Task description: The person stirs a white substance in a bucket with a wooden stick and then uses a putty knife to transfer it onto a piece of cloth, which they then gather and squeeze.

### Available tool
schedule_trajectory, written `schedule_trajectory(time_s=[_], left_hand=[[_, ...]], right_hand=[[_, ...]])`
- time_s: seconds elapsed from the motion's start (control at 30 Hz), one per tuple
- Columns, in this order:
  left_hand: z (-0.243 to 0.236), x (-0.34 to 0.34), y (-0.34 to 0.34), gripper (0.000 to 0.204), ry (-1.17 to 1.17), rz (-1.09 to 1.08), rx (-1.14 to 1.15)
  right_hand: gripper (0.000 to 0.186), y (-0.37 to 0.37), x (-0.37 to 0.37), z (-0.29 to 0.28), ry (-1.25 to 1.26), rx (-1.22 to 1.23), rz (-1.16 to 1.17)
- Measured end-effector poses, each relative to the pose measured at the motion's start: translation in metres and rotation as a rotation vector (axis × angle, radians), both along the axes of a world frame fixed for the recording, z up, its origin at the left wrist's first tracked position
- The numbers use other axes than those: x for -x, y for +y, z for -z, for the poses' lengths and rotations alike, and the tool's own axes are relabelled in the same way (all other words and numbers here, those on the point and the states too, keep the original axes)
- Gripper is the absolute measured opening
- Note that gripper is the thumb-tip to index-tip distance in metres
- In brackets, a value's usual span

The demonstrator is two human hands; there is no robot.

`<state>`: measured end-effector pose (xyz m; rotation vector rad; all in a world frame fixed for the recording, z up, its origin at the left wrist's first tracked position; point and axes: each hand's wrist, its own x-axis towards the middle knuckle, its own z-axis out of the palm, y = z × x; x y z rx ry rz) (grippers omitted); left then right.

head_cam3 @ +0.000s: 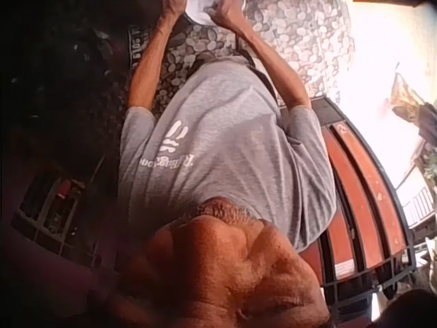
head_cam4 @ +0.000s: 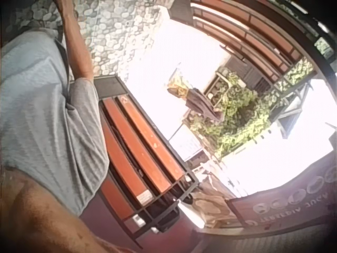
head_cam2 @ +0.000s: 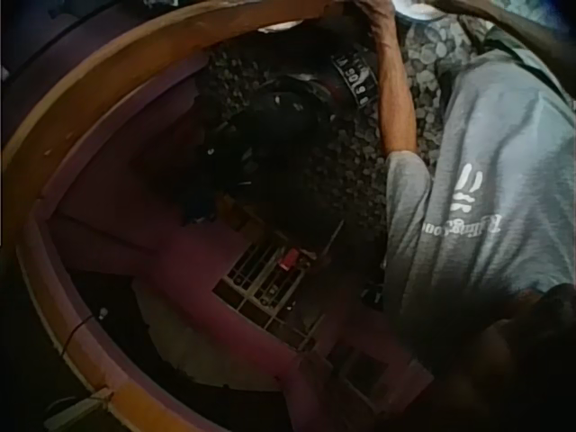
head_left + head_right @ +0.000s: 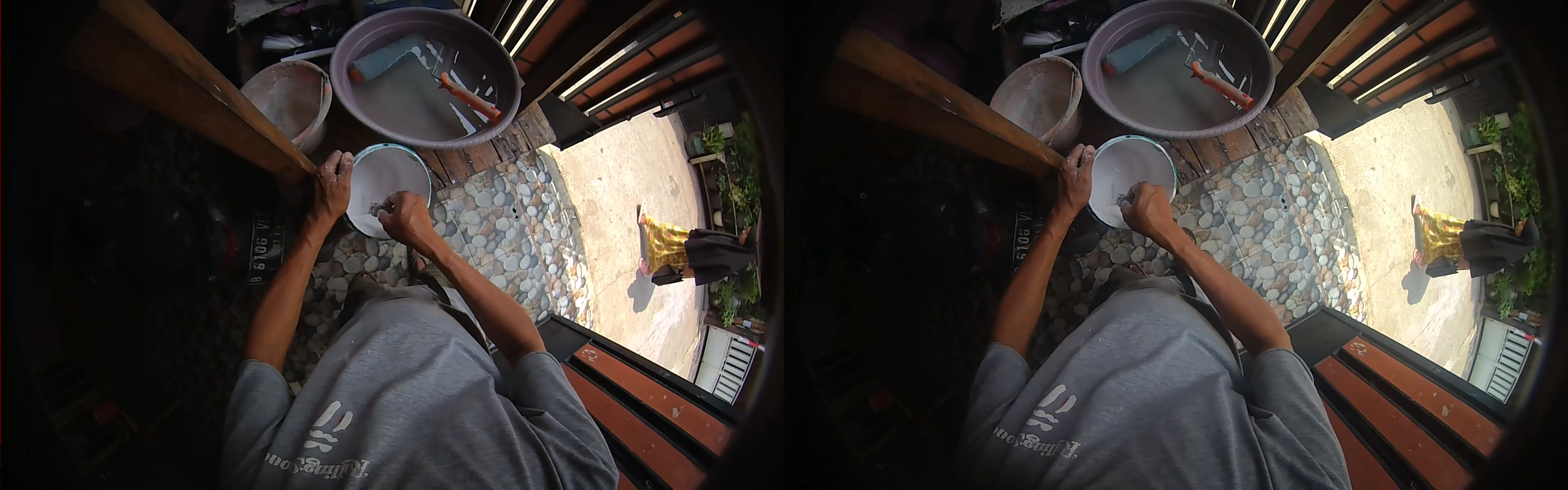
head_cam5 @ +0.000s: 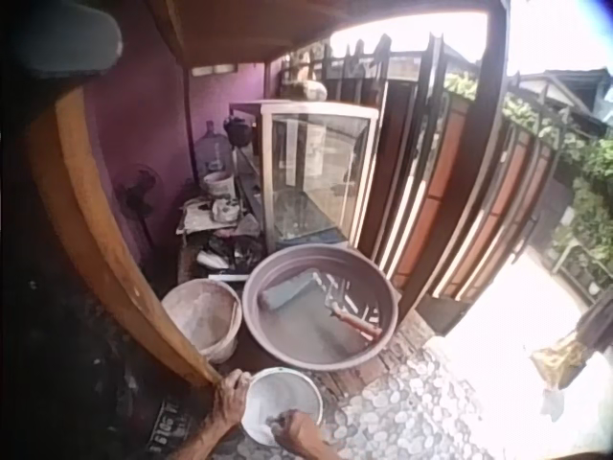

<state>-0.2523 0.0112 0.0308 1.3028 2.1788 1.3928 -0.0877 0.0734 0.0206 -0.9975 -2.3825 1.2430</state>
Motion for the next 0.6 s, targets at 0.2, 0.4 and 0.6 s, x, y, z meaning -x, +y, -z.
schedule_trajectory(time_s=[0.2,0.4,0.6], left_hand=[[-0.002,-0.002,-0.001,0.031,-0.024,-0.003,-0.016],[0.006,0.003,-0.001,0.03,0.056,0.019,-0.068],[0.0,0.0,-0.001,0.03,-0.011,0.021,-0.023]], right_hand=[[0.02,0.017,0.017,-0.015,0.103,-0.063,0.124],[0.016,0.018,-0.004,-0.011,-0.074,-0.276,0.095],[0.016,0.011,0.0,-0.005,-0.105,-0.134,-0.036]])
